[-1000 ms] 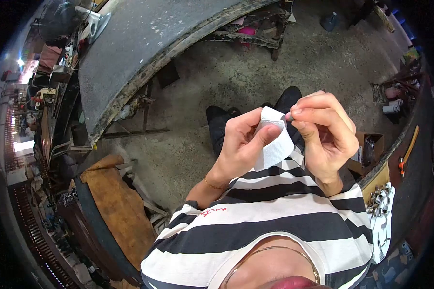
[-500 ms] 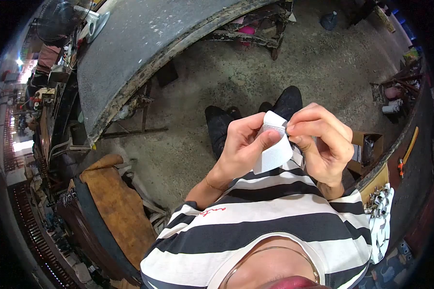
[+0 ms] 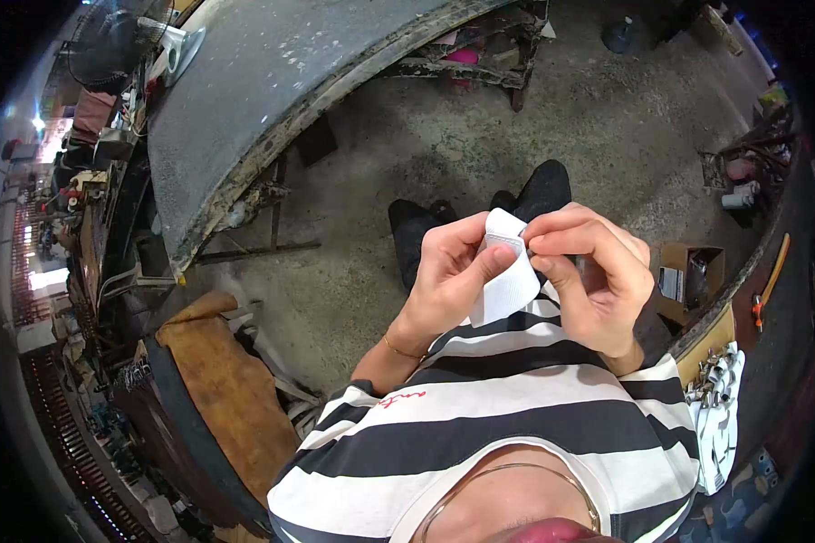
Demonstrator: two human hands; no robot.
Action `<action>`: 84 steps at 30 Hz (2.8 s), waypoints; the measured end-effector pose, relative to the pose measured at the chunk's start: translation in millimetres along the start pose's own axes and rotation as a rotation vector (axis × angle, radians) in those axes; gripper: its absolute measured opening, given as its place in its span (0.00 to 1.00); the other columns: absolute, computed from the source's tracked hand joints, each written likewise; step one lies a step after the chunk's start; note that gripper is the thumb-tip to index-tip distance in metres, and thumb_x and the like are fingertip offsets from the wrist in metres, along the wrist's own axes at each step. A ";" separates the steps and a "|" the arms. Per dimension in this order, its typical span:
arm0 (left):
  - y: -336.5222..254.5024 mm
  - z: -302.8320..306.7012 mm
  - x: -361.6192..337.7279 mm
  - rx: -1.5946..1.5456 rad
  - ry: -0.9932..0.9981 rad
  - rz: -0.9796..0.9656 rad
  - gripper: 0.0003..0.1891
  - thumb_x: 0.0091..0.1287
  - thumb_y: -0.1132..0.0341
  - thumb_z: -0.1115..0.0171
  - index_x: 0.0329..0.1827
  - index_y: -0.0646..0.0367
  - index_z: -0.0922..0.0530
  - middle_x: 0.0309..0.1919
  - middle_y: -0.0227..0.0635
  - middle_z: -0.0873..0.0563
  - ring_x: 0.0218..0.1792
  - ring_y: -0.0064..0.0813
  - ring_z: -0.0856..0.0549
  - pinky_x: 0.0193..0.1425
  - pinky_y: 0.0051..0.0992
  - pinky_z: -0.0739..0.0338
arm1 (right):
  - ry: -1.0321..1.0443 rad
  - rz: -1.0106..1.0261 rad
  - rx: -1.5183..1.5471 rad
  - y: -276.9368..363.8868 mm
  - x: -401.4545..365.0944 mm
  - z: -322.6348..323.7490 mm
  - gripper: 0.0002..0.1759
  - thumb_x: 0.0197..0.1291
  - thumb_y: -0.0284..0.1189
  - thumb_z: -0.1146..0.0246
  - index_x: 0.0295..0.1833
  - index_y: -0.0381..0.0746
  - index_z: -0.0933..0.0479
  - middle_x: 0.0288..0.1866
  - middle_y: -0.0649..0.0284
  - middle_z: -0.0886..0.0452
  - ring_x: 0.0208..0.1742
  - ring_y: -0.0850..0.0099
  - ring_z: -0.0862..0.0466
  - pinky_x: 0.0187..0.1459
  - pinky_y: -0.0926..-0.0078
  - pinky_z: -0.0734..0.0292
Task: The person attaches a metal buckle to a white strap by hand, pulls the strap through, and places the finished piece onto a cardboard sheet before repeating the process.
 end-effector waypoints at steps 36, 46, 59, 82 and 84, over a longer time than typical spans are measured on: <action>-3.7 -3.1 0.7 0.582 -0.221 -0.210 0.08 0.71 0.72 0.40 0.45 0.69 0.22 0.27 0.33 0.16 0.27 0.17 0.19 0.29 0.19 0.26 | -0.099 -0.441 0.585 -60.4 -10.3 -12.5 0.01 0.65 0.17 0.39 0.40 0.32 0.25 0.38 0.62 0.17 0.38 0.81 0.21 0.40 0.84 0.27; 7.0 -0.9 3.1 0.162 -0.132 -0.117 0.09 0.75 0.68 0.44 0.49 0.66 0.22 0.34 0.25 0.18 0.33 0.09 0.22 0.35 0.13 0.28 | -0.006 -0.436 0.687 -46.1 -10.1 -7.6 0.03 0.63 0.15 0.38 0.42 0.29 0.23 0.42 0.57 0.17 0.42 0.78 0.18 0.45 0.81 0.22; -3.6 -2.0 0.9 0.588 -0.194 -0.265 0.07 0.72 0.71 0.41 0.45 0.68 0.22 0.25 0.29 0.18 0.26 0.11 0.23 0.28 0.16 0.31 | -0.022 -0.359 0.245 -41.5 -11.2 -12.2 0.04 0.62 0.13 0.42 0.39 0.31 0.27 0.40 0.58 0.18 0.37 0.79 0.20 0.40 0.82 0.25; 17.6 0.2 2.4 0.073 -0.079 -0.078 0.10 0.76 0.66 0.45 0.49 0.66 0.23 0.36 0.28 0.16 0.35 0.12 0.21 0.39 0.14 0.27 | 0.075 -0.384 0.762 -48.6 -15.7 -6.9 0.03 0.64 0.16 0.40 0.43 0.31 0.25 0.45 0.58 0.19 0.43 0.79 0.20 0.46 0.81 0.23; 18.3 0.4 2.1 0.063 -0.078 -0.070 0.10 0.76 0.67 0.45 0.49 0.66 0.23 0.36 0.29 0.16 0.35 0.12 0.20 0.39 0.15 0.26 | 0.087 -0.355 0.812 -44.7 -15.0 -7.3 0.04 0.64 0.16 0.39 0.43 0.30 0.25 0.45 0.58 0.19 0.44 0.79 0.20 0.46 0.81 0.23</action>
Point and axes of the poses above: each hand's wrist, its own x-axis towards the middle knuckle, its own z-axis out of the back of the hand, y = z × x, the point moved 7 cm from there along x, towards the middle knuckle
